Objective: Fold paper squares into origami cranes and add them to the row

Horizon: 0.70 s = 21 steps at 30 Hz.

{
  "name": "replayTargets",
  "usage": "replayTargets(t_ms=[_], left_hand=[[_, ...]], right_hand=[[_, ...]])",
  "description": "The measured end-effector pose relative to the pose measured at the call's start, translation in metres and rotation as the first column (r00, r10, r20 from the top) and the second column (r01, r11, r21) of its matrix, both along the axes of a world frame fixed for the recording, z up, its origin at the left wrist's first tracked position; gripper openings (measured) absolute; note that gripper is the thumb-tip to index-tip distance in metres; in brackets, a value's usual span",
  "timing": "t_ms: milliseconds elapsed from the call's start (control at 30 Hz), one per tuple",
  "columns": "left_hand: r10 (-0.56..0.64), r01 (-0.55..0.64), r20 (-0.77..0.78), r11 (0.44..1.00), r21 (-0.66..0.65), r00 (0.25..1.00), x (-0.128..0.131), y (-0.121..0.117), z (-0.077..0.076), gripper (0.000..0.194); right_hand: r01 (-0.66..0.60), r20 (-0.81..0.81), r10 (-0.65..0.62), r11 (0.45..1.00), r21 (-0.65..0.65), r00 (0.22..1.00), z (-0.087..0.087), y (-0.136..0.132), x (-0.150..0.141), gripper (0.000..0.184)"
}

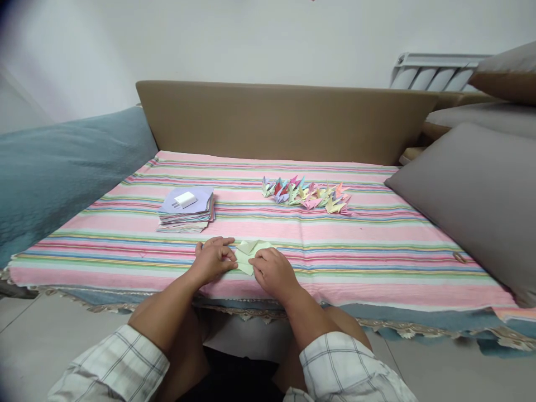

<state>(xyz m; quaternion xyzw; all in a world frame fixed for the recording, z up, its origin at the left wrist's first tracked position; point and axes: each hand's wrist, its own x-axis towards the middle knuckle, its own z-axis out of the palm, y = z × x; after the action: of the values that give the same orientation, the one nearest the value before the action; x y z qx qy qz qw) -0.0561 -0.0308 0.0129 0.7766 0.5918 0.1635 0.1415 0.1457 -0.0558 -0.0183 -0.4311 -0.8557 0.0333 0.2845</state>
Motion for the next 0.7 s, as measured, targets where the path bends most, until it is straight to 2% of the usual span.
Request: replayTargets(t_ms=[333, 433, 533, 700], left_hand=[[-0.032, 0.031, -0.029, 0.999, -0.023, 0.999, -0.003, 0.001, 0.005, 0.007], [-0.03, 0.029, -0.036, 0.999, -0.032, 0.999, -0.001, 0.001, 0.005, 0.019], [-0.003, 0.003, -0.044, 1.0, -0.001, 0.999, 0.003, 0.001, 0.003, 0.025], [0.002, 0.002, -0.057, 0.998, 0.07, 0.998, 0.007, -0.002, -0.002, 0.02]], right_hand=[[0.025, 0.033, -0.026, 1.0, 0.019, 0.999, -0.003, 0.0, -0.001, 0.023], [0.033, 0.034, -0.034, 0.999, 0.041, 0.999, -0.005, 0.0, -0.002, 0.022], [0.042, 0.032, -0.044, 0.998, 0.051, 0.999, -0.006, 0.0, -0.002, 0.02], [0.054, 0.046, -0.056, 0.997, 0.046, 0.997, -0.005, -0.001, -0.003, 0.02]])
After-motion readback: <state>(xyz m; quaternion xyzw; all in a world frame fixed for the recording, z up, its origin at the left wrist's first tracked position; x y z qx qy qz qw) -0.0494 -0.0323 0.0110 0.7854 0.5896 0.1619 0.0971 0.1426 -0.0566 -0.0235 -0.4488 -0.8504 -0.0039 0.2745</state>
